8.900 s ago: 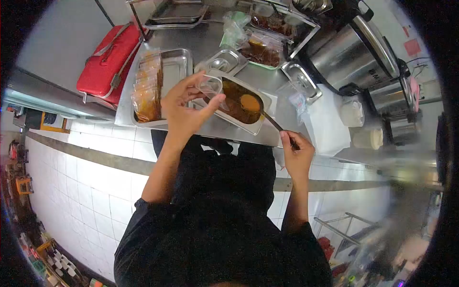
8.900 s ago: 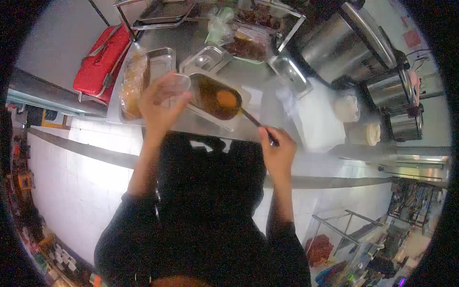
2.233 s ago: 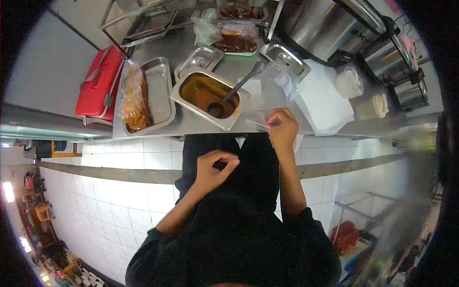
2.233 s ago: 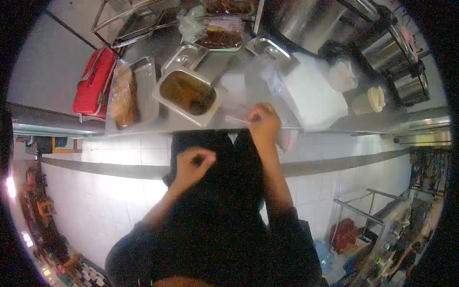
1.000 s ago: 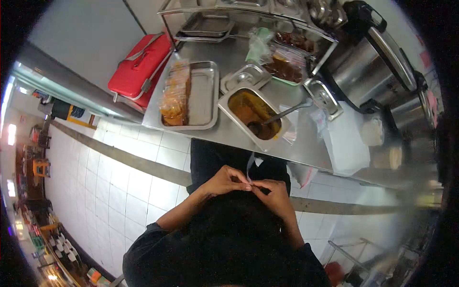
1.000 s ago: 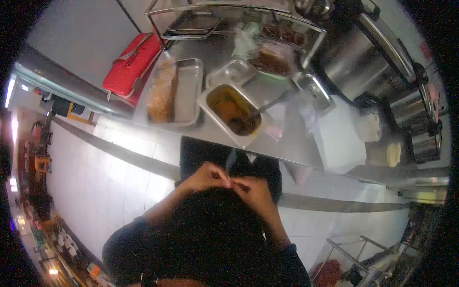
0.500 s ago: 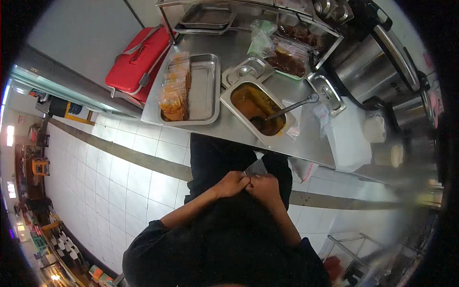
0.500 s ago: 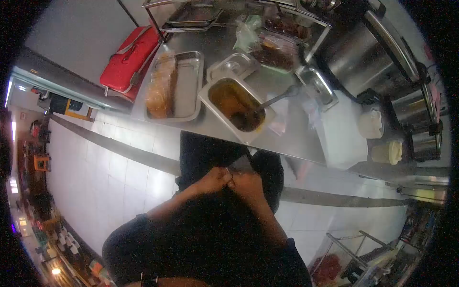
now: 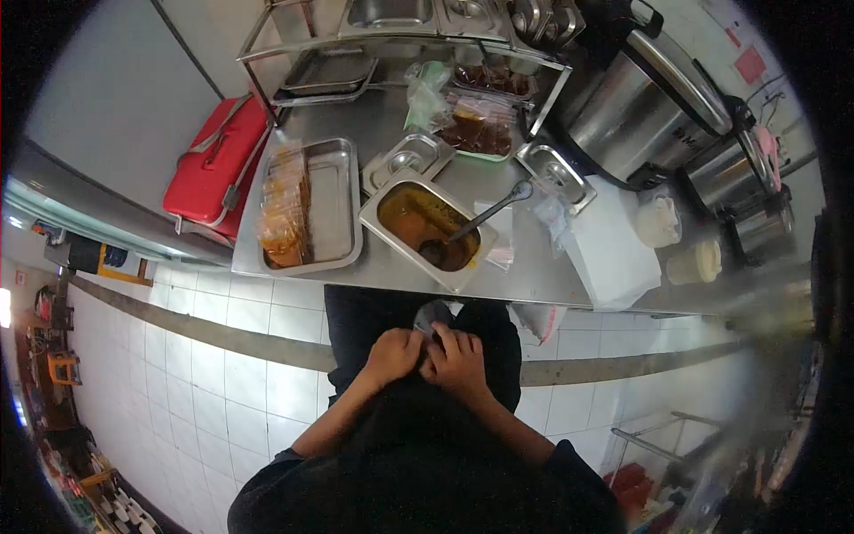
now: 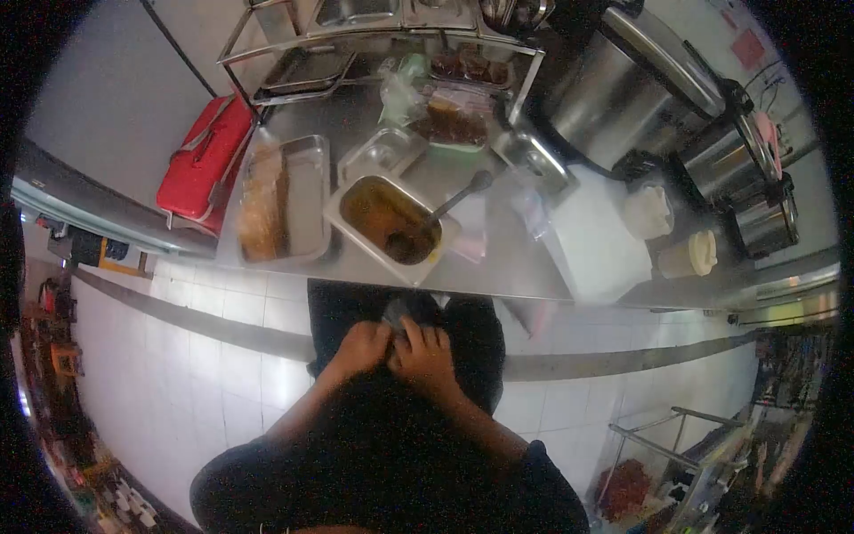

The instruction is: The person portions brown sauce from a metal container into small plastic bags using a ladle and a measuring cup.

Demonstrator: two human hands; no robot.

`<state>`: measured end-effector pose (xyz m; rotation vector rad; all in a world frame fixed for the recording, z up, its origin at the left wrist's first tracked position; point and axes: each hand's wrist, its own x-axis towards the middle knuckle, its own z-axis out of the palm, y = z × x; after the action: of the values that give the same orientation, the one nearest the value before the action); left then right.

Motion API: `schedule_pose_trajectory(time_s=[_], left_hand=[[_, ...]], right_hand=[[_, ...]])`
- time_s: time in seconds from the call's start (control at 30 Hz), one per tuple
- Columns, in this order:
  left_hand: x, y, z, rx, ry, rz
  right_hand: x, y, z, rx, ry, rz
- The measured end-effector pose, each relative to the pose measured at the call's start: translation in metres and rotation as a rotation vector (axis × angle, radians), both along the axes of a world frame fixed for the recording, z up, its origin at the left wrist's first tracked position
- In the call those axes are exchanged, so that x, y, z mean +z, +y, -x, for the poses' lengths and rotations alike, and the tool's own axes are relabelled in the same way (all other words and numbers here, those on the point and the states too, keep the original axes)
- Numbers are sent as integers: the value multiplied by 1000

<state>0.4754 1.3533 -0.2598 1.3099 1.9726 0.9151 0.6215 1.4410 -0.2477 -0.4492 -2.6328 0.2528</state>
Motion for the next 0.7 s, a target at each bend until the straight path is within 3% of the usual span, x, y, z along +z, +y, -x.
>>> schedule_pose_trajectory(time_s=[0.1,0.17,0.23,0.27,0.33,0.4,0.53,0.6,0.67,0.7], left_hand=[[20,6,9,94,95,86],[12,7,12,53,60,233],[24,9,14,146,193,199],[30,10,18,232,117,113],[13,2,32,194,196,173],[18,-5,32,153,52,-82],[79,-15,37,125,-205,-125],[86,-13,42,-93,172,-225],[81,-12,34,-96,242,-216],[68,-13,32,-149,231,-277]], right_hand=[[12,0,5,-159,-87,-23],[1,6,-3,20,-283,-11],[5,0,-3,53,-260,-16],[8,-2,-2,79,-219,-49],[12,-7,0,89,-251,-108],[10,-12,-1,129,-339,-108],[8,-4,-5,69,-231,-65],[22,1,-8,79,-147,82],[41,5,-15,118,-190,132],[47,8,-18,135,-197,304]])
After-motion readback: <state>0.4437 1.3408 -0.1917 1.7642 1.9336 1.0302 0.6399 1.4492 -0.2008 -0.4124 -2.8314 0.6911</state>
